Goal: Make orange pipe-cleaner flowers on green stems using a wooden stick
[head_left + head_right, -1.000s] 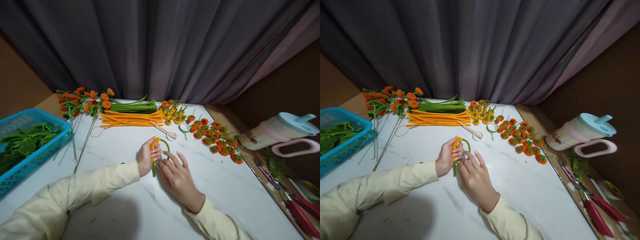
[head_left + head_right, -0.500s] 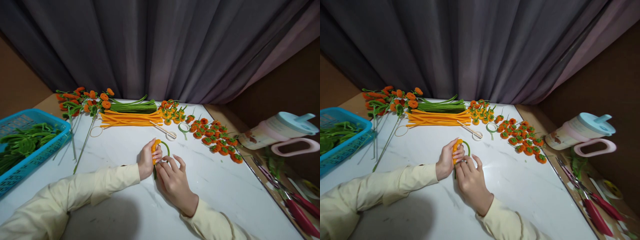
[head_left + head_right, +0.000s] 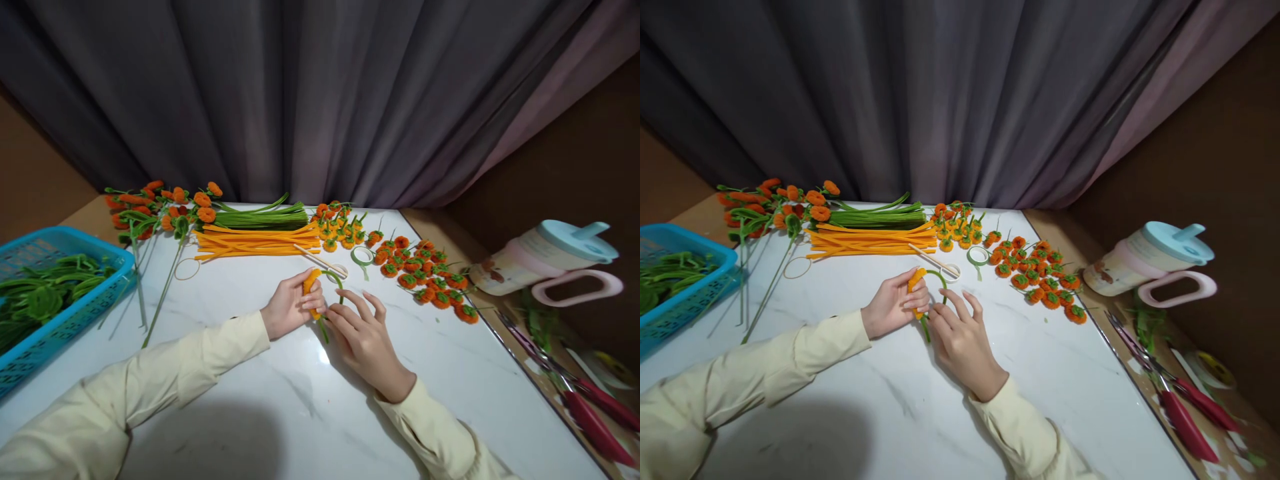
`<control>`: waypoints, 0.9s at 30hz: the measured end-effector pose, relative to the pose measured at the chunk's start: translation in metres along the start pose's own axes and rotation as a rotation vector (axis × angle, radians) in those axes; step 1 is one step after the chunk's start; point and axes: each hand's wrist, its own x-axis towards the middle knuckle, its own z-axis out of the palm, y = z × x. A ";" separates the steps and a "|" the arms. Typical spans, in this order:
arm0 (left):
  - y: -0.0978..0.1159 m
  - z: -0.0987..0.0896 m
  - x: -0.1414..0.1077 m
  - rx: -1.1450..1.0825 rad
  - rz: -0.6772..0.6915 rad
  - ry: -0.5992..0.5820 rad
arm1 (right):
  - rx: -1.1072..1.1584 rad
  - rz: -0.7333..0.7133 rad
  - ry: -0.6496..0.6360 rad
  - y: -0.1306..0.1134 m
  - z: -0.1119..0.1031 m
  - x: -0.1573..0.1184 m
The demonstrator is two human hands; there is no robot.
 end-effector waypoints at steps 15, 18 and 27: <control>-0.011 -0.001 0.003 -0.086 0.033 0.161 | -0.049 0.014 0.007 -0.020 0.012 -0.004; -0.013 -0.002 0.004 -0.070 0.044 0.170 | -0.067 0.020 0.019 -0.021 0.014 -0.004; -0.003 -0.007 0.001 0.540 0.216 0.103 | -0.077 -0.004 0.027 0.003 -0.002 -0.001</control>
